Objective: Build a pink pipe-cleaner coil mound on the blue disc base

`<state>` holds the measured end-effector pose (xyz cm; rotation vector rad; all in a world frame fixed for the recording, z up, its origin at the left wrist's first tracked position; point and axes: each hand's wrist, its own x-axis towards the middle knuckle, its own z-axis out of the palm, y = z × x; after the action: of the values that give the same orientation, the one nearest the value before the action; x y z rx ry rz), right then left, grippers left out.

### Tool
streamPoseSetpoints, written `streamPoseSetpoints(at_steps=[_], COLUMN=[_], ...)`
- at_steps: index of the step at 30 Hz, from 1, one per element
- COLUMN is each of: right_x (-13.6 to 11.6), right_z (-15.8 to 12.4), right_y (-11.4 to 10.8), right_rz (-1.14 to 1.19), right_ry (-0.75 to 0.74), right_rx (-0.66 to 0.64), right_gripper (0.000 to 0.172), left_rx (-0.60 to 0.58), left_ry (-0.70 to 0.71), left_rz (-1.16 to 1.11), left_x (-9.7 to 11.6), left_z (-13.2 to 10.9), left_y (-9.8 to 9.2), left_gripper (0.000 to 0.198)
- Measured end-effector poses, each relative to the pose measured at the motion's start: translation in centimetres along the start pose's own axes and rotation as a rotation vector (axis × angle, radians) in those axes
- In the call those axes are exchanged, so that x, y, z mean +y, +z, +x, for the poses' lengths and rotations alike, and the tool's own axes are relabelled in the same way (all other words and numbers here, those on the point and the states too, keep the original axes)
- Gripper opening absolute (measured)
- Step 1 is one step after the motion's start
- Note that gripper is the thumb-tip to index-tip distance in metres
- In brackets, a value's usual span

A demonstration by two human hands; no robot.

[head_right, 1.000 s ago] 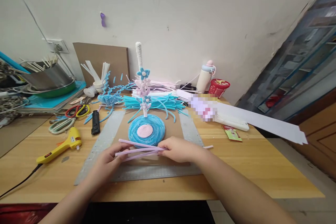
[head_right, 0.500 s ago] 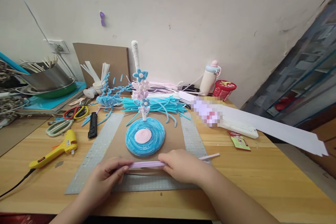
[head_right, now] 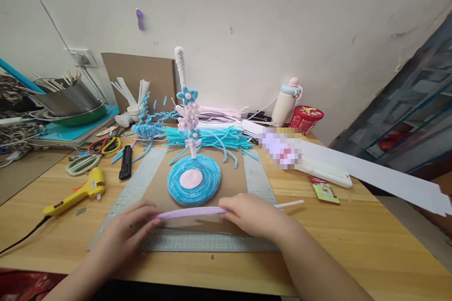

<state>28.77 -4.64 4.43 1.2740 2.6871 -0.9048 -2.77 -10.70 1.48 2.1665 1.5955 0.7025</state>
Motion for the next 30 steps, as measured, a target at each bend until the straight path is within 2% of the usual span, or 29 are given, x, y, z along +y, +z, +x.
streamPoseSetpoints(at_steps=[3, 4, 5, 7, 10, 13, 16, 18, 20, 22, 24, 26, 28, 30], right_x=[1.4, 1.9, 2.4, 3.3, 3.9, 3.9, 3.6, 3.3, 2.9, 2.4, 1.6, 0.8, 0.0, -0.9], right_z=[-0.3, -0.3, -0.3, -0.2, 0.4, 1.1, 1.6, 1.7, 1.7, 1.6, 1.4, 1.3, 1.3, 1.4], right_y=[-1.1, -1.4, -1.6, -1.9, -1.7, -1.1, -0.4, 0.0, 0.2, 0.4, 0.5, 0.7, 1.0, 1.5], right_rz=[0.181, 0.243, 0.294, 0.341, 0.294, 0.252, 0.238, 0.233, 0.239, 0.258, 0.272, 0.279, 0.282, 0.288], right_ry=[-0.016, -0.013, -0.006, 0.013, 0.037, 0.052, 0.059, 0.079, 0.099, 0.090, 0.046, -0.025, -0.097, -0.151], right_rx=[0.055, 0.098, 0.139, 0.187, 0.222, 0.263, 0.299, 0.320, 0.321, 0.301, 0.279, 0.251, 0.229, 0.219], right_gripper=[0.025, 0.026, 0.026, 0.027, 0.024, 0.019, 0.015, 0.017, 0.023, 0.025, 0.025, 0.022, 0.020, 0.020], left_rx=[0.296, 0.343, 0.341, 0.211, 0.026, -0.047, -0.096, -0.043, 0.062, 0.134, 0.091, 0.020, -0.012, -0.022], left_ry=[-0.059, -0.070, -0.062, 0.029, 0.130, 0.149, 0.154, 0.131, 0.082, 0.040, 0.022, -0.013, -0.084, -0.167], left_rz=[0.007, 0.026, 0.053, 0.124, 0.252, 0.320, 0.289, 0.180, 0.061, -0.008, -0.138, -0.416, -0.695, -0.837], left_x=[-0.5, -0.5, -0.4, 0.4, 2.0, 3.4, 3.8, 3.7, 3.5, 3.5, 3.7, 4.1, 4.6, 5.1], left_z=[1.1, 1.6, 2.1, 3.3, 5.0, 6.1, 6.7, 6.7, 6.6, 6.3, 6.0, 5.5, 5.0, 4.5], left_y=[0.2, 0.5, 0.8, 1.6, 3.0, 4.0, 4.2, 4.1, 3.9, 3.8, 4.0, 4.5, 5.1, 5.8], left_gripper=[0.032, 0.034, 0.036, 0.039, 0.047, 0.050, 0.047, 0.038, 0.030, 0.030, 0.043, 0.052, 0.053, 0.048])
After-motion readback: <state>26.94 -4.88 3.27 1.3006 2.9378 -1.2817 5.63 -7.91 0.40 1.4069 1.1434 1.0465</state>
